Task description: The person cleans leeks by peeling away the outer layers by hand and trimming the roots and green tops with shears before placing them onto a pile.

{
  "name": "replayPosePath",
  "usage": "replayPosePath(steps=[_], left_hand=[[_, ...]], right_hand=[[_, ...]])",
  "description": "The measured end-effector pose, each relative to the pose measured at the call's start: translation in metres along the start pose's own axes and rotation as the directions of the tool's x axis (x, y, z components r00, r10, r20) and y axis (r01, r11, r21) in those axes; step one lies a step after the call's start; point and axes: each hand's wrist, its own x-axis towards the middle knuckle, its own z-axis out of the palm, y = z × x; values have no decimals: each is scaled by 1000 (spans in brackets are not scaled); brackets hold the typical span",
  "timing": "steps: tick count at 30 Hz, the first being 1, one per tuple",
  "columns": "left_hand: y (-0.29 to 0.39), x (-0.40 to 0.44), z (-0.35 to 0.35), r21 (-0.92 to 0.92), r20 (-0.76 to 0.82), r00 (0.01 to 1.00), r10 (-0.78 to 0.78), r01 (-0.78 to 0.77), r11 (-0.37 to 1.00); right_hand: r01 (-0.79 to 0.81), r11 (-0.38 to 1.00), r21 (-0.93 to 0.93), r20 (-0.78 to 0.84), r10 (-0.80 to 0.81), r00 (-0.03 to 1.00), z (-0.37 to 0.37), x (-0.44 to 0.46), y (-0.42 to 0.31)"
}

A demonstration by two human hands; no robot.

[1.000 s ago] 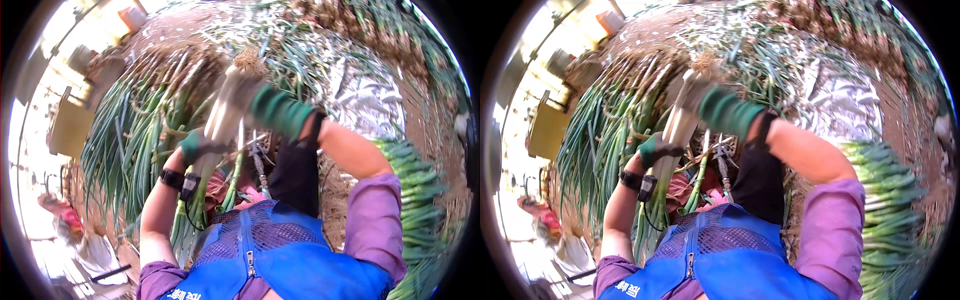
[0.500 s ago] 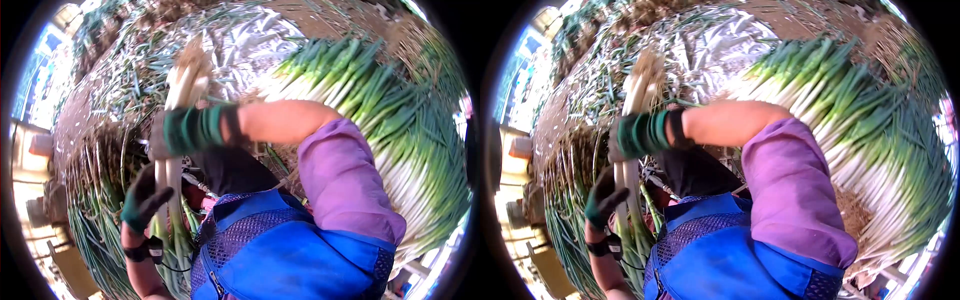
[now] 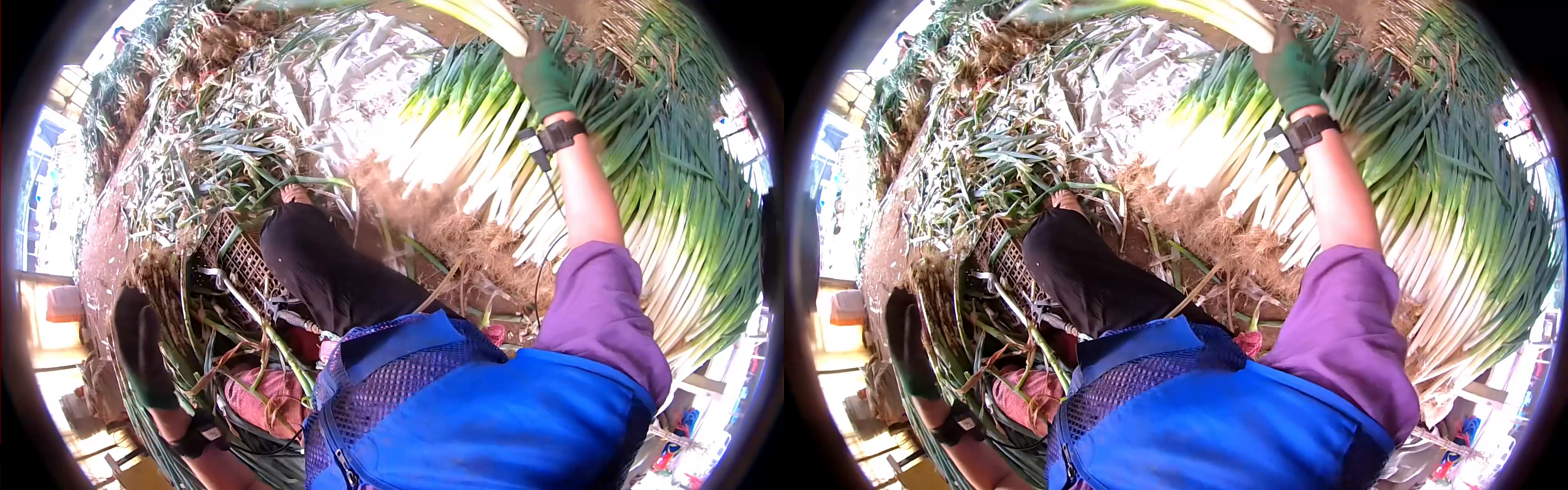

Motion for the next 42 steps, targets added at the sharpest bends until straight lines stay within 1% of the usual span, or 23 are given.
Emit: replayPosePath(steps=[1,2,3,5,6,8,9,11,15,16,19,20,21,26,27,29,31,33,34,37,38,41,42], left_hand=[[-11,-1,7,-46,41,997,-67,69,997],[-23,-2,13,-89,84,988,-132,139,986],[-37,-3,21,-132,128,973,-194,210,969],[-79,-15,40,-304,142,931,-336,364,880],[-87,-21,49,-305,198,885,-421,464,832],[-110,-39,68,-338,279,812,-513,583,739],[-124,-47,77,-337,337,767,-546,640,691],[-157,-66,91,-296,370,666,-647,745,597],[-200,-84,118,-260,358,588,-725,809,527],[-212,-88,125,-273,361,577,-732,816,509],[-228,-102,137,-248,387,579,-718,815,524],[-226,-103,142,-235,395,551,-735,834,499],[-235,-111,146,-211,406,525,-748,850,482],[-259,-121,158,11,399,530,-748,813,582],[-250,-117,158,-49,419,504,-755,843,535],[-244,-113,154,-76,448,514,-732,837,541],[-243,-115,150,-114,437,522,-732,840,531],[-248,-124,147,-146,423,523,-740,845,514],[-252,-127,146,-127,415,520,-747,846,518],[-270,-144,153,-163,348,601,-719,794,585],[-268,-143,155,-154,337,596,-729,799,582],[-275,-146,156,-141,360,567,-741,818,558],[-274,-147,157,-134,353,564,-747,820,556]], right_hand=[[-120,989,88,28,118,993,30,-4,15],[-300,947,120,125,285,950,55,-12,23],[-469,873,131,227,435,872,82,-21,32],[-554,727,405,345,440,829,163,-57,78],[-678,619,397,486,485,727,193,-75,95],[-917,368,155,771,535,345,238,-120,121],[-960,271,68,795,567,216,253,-138,133],[-992,62,106,717,687,119,261,-154,121],[-980,200,10,713,685,148,300,-158,116],[-951,301,-63,612,764,202,306,-158,108],[-977,208,38,593,782,190,305,-158,87],[-991,122,55,635,762,129,307,-160,92],[-990,111,86,645,751,140,307,-164,97],[-985,55,163,721,674,157,292,-180,102],[-985,43,166,741,653,153,288,-182,100],[-996,83,-22,723,690,42,279,-170,95],[-998,70,-3,728,684,46,275,-164,83],[-997,-18,-79,811,580,-74,278,-153,92],[-999,-15,-51,799,599,-50,286,-155,94],[-999,23,33,788,614,40,329,-166,116],[-997,40,59,788,611,71,338,-168,120],[-995,-97,-17,796,601,-72,323,-162,86],[-992,-48,113,791,609,61,320,-163,74]])
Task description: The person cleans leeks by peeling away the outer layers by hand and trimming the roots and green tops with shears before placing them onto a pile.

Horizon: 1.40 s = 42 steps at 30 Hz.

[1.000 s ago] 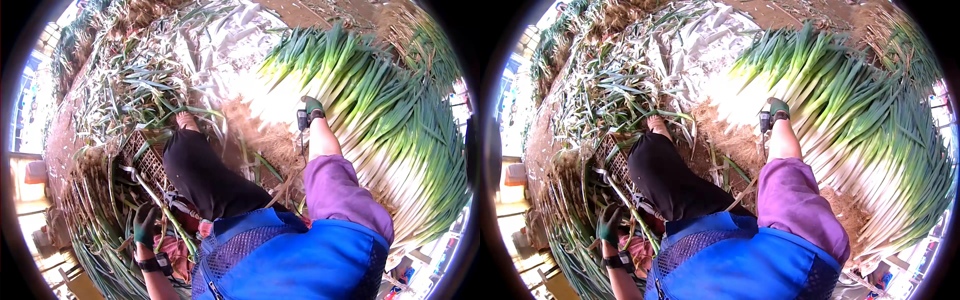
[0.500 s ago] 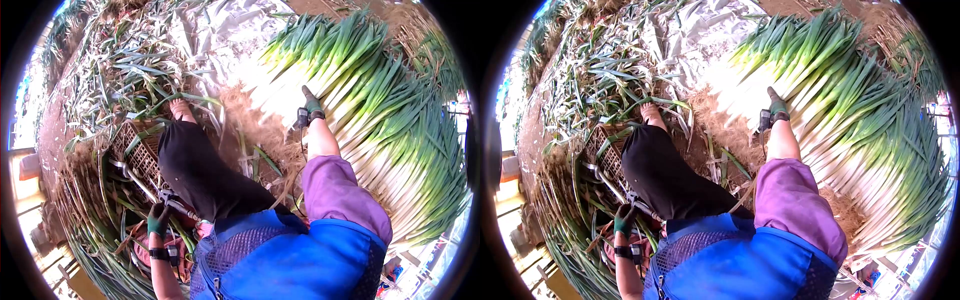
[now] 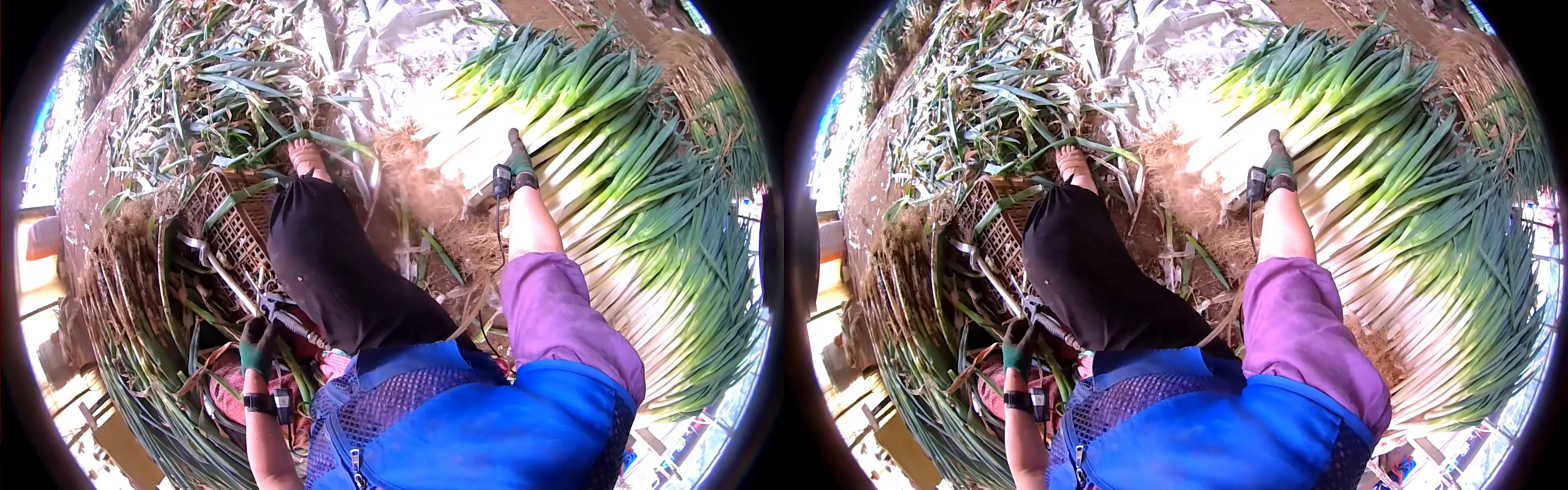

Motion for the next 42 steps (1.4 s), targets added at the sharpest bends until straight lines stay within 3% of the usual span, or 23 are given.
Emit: replayPosePath(steps=[5,6,9,10,11,14,15,16,19,20,22,25,26,27,29,30,31,32,33,34,37,40,42], left_hand=[[-2,8,5,114,-30,1000,-6,9,993],[0,10,5,153,-46,998,-33,39,987],[8,9,7,135,-45,998,-47,53,989],[10,9,8,188,-42,998,-46,53,981],[13,11,11,237,-44,998,-42,51,970],[31,4,14,318,-37,998,-54,63,946],[29,7,13,350,-41,998,-40,52,935],[22,10,12,346,-60,998,-5,26,938],[6,3,9,318,-76,997,28,-3,948],[10,1,11,274,-77,997,21,1,962],[18,0,13,203,-50,998,34,-23,979],[21,-6,13,45,-60,998,-11,14,999],[19,-7,12,27,-60,998,-6,8,1000],[14,-8,10,23,-59,998,15,-14,1000],[0,-6,6,16,-58,997,52,-51,999],[-2,-6,7,0,-68,996,62,-62,998],[-5,-5,8,-16,-80,994,70,-72,997],[-7,-4,8,-34,-95,992,79,-82,996],[-8,-3,8,29,-134,988,72,-69,997],[-10,0,8,92,-175,982,65,-49,995],[1,16,16,137,-147,989,-5,26,990],[3,26,20,-183,14,988,-155,155,971],[-3,35,21,-442,74,970,-230,239,865]], right_hand=[[150,984,98,123,-161,979,10,-9,-3],[89,985,147,172,-114,978,13,-11,-7],[137,960,243,146,-176,973,35,-23,-14],[113,969,219,200,-158,967,31,23,-8],[111,977,182,65,-124,990,45,16,-12],[27,977,211,36,-36,999,54,22,-10],[76,974,212,7,-79,997,54,49,-4],[159,948,275,104,-194,976,54,49,5],[-176,983,-52,130,181,975,28,48,-1],[-195,976,-92,156,208,966,23,43,-6],[-136,991,-3,88,136,987,25,34,-7],[-5,978,-208,-27,-1,1000,22,20,-10],[11,944,-330,-79,-40,996,23,13,-12],[178,887,-425,-29,-211,977,16,3,-8],[180,760,-624,-97,-303,948,10,-21,-10],[109,743,-660,-166,-286,944,0,33,2],[224,402,-888,45,-408,912,-9,31,2],[311,-12,-950,285,-432,855,-17,24,6],[272,427,-862,154,-292,944,-14,8,7],[118,773,-623,15,-139,990,-12,-7,8],[101,787,-608,20,-112,994,-5,-23,14],[186,814,-550,186,-97,978,7,-61,23],[187,862,-471,287,-51,956,20,-84,22]])
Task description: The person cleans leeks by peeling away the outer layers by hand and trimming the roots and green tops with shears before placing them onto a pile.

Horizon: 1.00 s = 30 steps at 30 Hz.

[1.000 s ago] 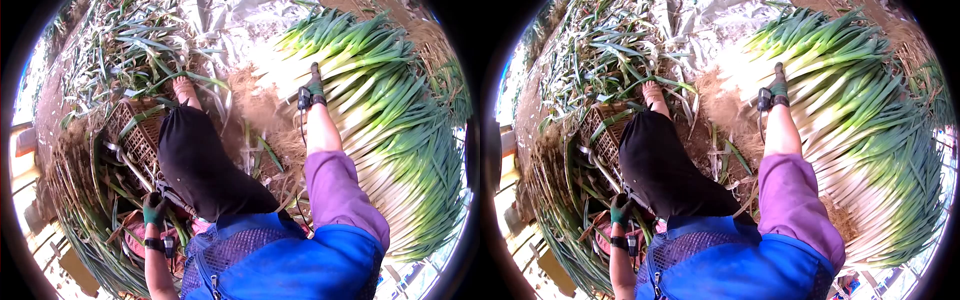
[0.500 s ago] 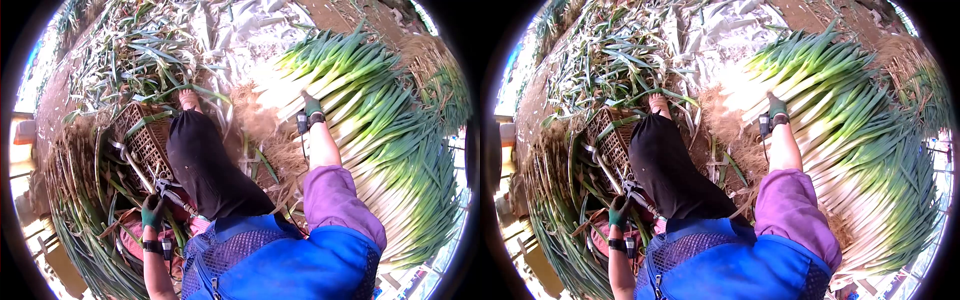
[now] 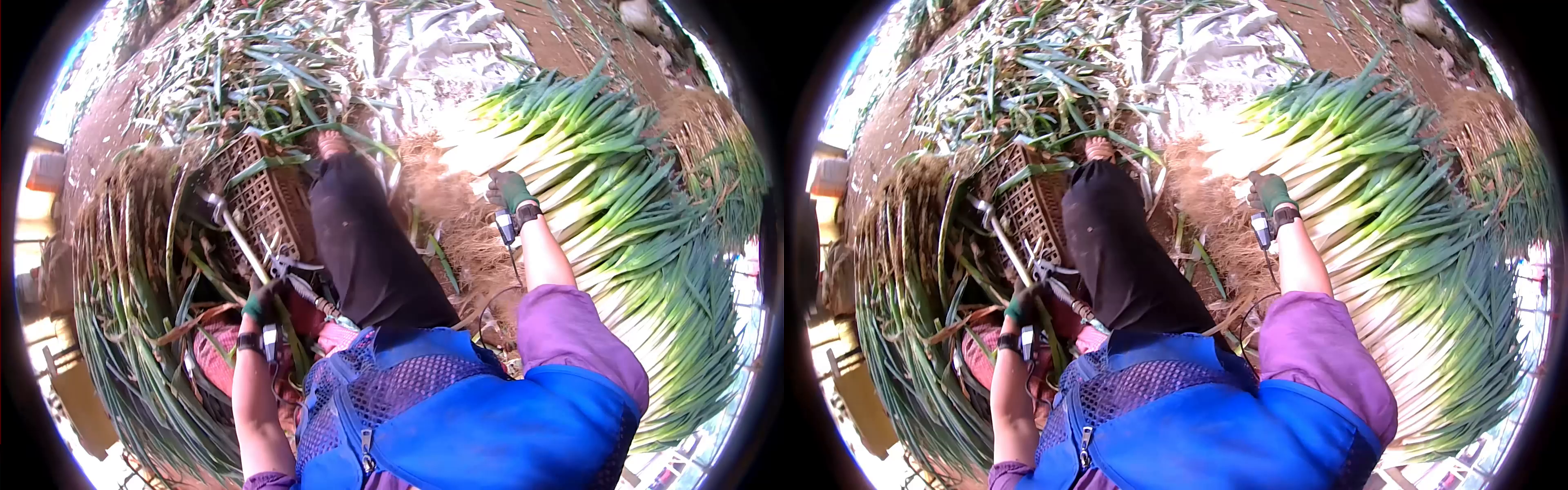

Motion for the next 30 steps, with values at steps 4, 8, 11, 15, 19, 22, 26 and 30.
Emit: replayPosePath(steps=[4,8,11,15,19,22,26,30], left_hand=[[10,1,12,-184,175,985,7,26,983],[43,-44,45,-294,59,988,142,-119,948],[77,-95,38,-140,128,945,300,-283,949],[98,-141,17,-118,45,920,388,-381,917],[100,-165,3,-121,34,925,378,-371,921],[94,-160,-9,-67,36,928,371,-368,927],[116,-184,-22,-56,45,920,390,-387,920],[105,-182,-36,-12,36,926,376,-376,927]], right_hand=[[184,983,27,302,-184,935,40,-37,-28],[389,918,81,336,-392,856,129,-114,-64],[589,785,195,510,-594,623,187,-185,-75],[955,201,-219,661,-689,297,248,-277,-67],[608,793,34,950,-215,228,309,-317,8],[875,416,-249,942,-104,318,343,-280,78],[850,162,-502,862,15,506,346,-289,70],[922,102,-375,897,-212,388,347,-273,60]])
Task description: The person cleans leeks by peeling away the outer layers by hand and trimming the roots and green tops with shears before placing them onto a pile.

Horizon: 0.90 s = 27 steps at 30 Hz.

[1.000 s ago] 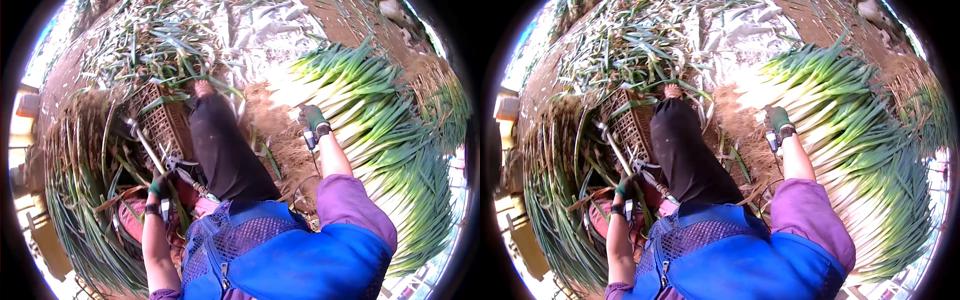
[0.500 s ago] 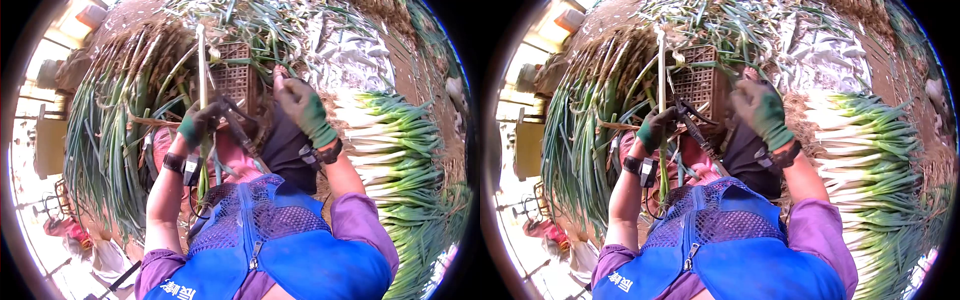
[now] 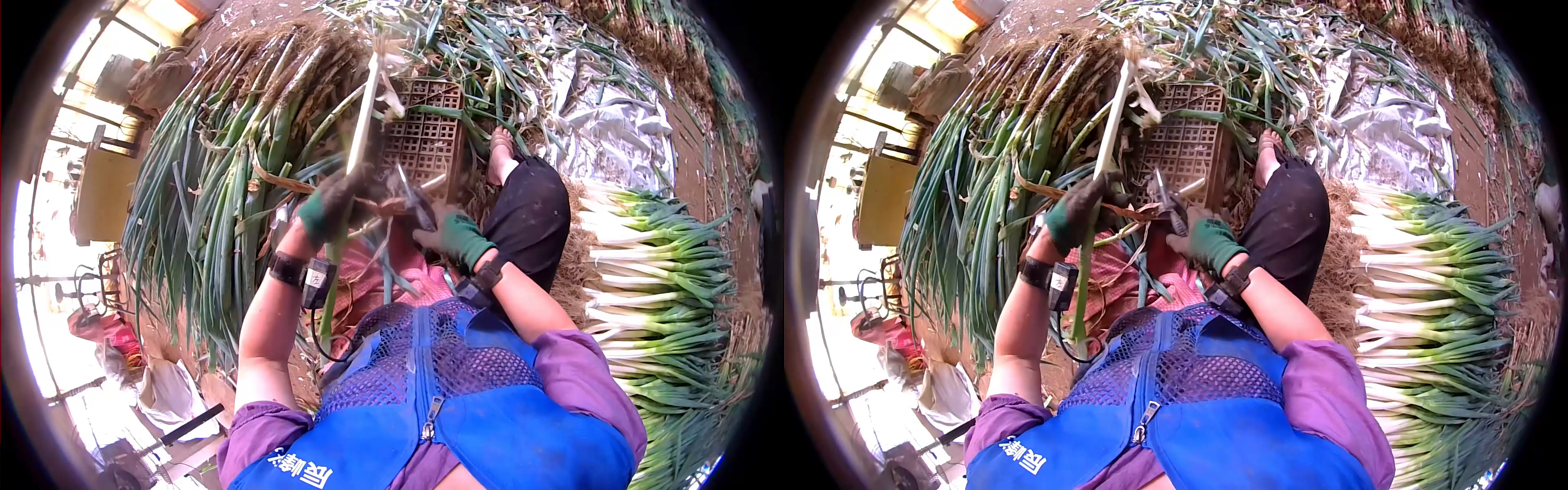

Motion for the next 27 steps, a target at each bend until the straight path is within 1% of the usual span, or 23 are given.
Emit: replayPosePath(steps=[1,2,3,4,5,6,7,9,10,12,14,15,16,17,19,20,21,22,23,24,25,26,27], left_hand=[[-7,-1,4,-52,-27,998,-51,50,997],[-28,7,-7,-59,46,996,-72,75,995],[-23,-3,4,88,17,993,-121,119,989],[-27,-11,8,199,88,995,-36,18,980],[-27,-22,11,207,137,989,-48,19,978],[-27,-32,14,214,186,981,-60,19,977],[-27,-42,16,221,234,970,-71,18,975],[-45,-57,14,173,257,959,-116,72,982],[-47,-62,12,174,281,952,-124,77,982],[-46,-72,8,191,304,942,-139,82,978],[-46,-88,-4,237,279,949,-147,80,968],[-55,-101,-21,310,233,964,-128,51,949],[-65,-114,-38,383,188,976,-110,30,923],[-59,-120,-42,416,180,976,-120,35,909],[-39,-138,-31,380,149,973,-175,107,919],[-34,-148,-29,328,135,970,-200,147,933],[-39,-153,-37,256,115,969,-217,182,949],[-45,-160,-44,181,95,968,-233,213,960],[-49,-163,-44,147,3,970,-242,239,960],[-61,-158,-54,101,-72,970,-234,240,966],[-59,-152,-50,101,-59,972,-230,235,967],[-53,-141,-39,168,-39,974,-224,228,959],[-48,-130,-27,233,-21,976,-217,216,948]], right_hand=[[71,997,-29,-60,-72,996,1,8,6],[144,950,275,-14,-146,989,-1,21,11],[249,923,294,-234,-183,955,-7,30,6],[351,890,290,-444,-200,873,-12,38,1],[447,855,263,-631,-198,750,-20,45,-4],[408,755,514,-566,-59,822,-41,53,-10],[339,596,728,-462,60,885,-68,57,-17],[230,374,899,-296,129,946,-108,59,-23],[318,364,875,-339,-5,941,-112,61,-20],[475,282,833,-405,-273,873,-119,66,-13],[217,309,926,-102,-349,932,-122,74,11],[86,346,934,53,-374,926,-123,79,23],[320,679,661,33,-452,891,-140,63,23],[469,854,225,63,-493,868,-155,46,22],[274,945,-176,-199,-307,931,-176,37,52],[111,975,-191,-436,-185,881,-194,27,59],[-49,983,-176,-646,-78,759,-216,17,60],[-49,994,-95,-797,-47,602,-239,10,64],[161,987,5,-902,-66,428,-250,39,101],[158,984,76,-880,-8,475,-268,20,66],[314,910,-271,-909,-349,229,-265,60,74],[343,878,-333,-849,-438,296,-260,51,40],[339,856,-391,-721,-514,465,-245,39,5]])
